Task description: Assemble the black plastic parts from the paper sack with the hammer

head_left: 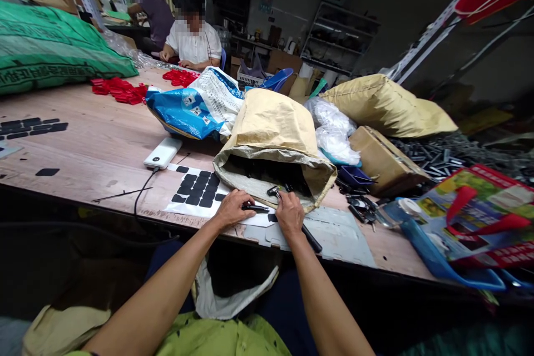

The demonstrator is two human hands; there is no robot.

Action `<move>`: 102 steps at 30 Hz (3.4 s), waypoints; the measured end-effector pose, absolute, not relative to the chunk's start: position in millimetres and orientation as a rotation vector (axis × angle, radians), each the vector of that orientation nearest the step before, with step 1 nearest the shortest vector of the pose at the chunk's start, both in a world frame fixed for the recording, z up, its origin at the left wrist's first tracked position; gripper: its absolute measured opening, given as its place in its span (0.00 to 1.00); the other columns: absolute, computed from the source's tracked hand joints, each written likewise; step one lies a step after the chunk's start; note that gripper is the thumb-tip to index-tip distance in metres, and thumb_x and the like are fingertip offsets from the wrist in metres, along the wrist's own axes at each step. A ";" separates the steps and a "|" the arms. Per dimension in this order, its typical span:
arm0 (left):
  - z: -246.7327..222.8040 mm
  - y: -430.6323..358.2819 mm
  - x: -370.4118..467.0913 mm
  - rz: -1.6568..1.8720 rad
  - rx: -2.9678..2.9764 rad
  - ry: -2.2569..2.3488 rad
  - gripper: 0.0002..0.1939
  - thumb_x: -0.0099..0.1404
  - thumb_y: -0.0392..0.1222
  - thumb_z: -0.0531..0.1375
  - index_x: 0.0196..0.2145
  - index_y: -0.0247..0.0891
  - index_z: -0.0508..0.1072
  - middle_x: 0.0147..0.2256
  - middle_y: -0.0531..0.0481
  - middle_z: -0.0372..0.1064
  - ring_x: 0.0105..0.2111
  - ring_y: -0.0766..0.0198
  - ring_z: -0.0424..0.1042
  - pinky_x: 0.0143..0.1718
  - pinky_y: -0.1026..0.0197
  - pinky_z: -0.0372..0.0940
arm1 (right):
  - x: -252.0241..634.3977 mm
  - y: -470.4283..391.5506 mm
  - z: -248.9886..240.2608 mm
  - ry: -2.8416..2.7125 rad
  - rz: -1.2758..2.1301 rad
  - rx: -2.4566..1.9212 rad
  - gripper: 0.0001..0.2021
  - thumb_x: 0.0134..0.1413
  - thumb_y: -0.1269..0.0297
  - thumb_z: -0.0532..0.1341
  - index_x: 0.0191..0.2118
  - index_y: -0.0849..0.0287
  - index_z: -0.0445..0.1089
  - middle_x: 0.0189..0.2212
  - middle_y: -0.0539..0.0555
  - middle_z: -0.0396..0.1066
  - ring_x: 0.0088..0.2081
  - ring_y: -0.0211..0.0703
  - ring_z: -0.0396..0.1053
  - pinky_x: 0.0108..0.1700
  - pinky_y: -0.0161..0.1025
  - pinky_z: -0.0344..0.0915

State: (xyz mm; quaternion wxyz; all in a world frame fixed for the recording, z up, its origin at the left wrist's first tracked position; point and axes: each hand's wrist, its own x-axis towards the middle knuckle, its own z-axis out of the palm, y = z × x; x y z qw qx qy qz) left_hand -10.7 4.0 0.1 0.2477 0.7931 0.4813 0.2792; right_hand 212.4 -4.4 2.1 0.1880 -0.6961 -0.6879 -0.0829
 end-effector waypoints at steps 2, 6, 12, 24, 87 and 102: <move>1.5 3.2 -10.6 0.753 2.169 1.314 0.11 0.57 0.46 0.68 0.39 0.44 0.79 0.36 0.52 0.71 0.40 0.58 0.65 0.43 0.58 0.59 | 210.9 -6.6 -0.3 -1.936 -0.297 -1.946 0.13 0.64 0.69 0.58 0.52 0.54 0.73 0.40 0.55 0.69 0.42 0.45 0.62 0.42 0.38 0.55; 3.6 1.3 -10.3 0.741 2.149 1.317 0.10 0.58 0.46 0.67 0.39 0.44 0.80 0.36 0.51 0.71 0.40 0.58 0.65 0.43 0.58 0.59 | 209.2 -8.1 -0.5 -1.943 -0.336 -1.937 0.13 0.64 0.68 0.58 0.52 0.56 0.72 0.40 0.56 0.68 0.42 0.47 0.62 0.41 0.39 0.54; 3.2 4.8 -10.7 0.733 2.131 1.311 0.10 0.61 0.47 0.65 0.40 0.43 0.80 0.37 0.50 0.72 0.41 0.57 0.65 0.45 0.57 0.59 | 208.5 -7.6 0.6 -1.932 -0.314 -1.943 0.13 0.65 0.68 0.57 0.51 0.56 0.72 0.40 0.56 0.69 0.42 0.48 0.62 0.40 0.40 0.54; 16.6 -98.5 -19.2 0.155 1.714 0.903 0.14 0.65 0.52 0.59 0.40 0.41 0.76 0.28 0.53 0.76 0.28 0.63 0.72 0.30 0.64 0.62 | 206.9 -7.8 2.0 -1.926 -0.293 -1.959 0.12 0.65 0.69 0.56 0.50 0.57 0.72 0.39 0.56 0.68 0.41 0.47 0.62 0.40 0.39 0.54; 0.5 0.6 -3.7 0.847 2.154 1.202 0.06 0.60 0.40 0.66 0.36 0.40 0.80 0.35 0.49 0.72 0.42 0.57 0.67 0.45 0.56 0.60 | 204.3 -73.9 34.8 -1.782 0.216 -1.522 0.16 0.64 0.69 0.53 0.52 0.59 0.74 0.42 0.58 0.76 0.45 0.45 0.73 0.50 0.39 0.67; 0.2 2.1 -3.4 0.778 2.135 1.259 0.06 0.59 0.41 0.66 0.36 0.41 0.79 0.37 0.49 0.72 0.43 0.57 0.68 0.46 0.56 0.60 | 176.3 -72.6 38.2 -1.897 0.230 -1.539 0.16 0.64 0.69 0.52 0.52 0.58 0.74 0.42 0.57 0.75 0.44 0.44 0.72 0.50 0.37 0.67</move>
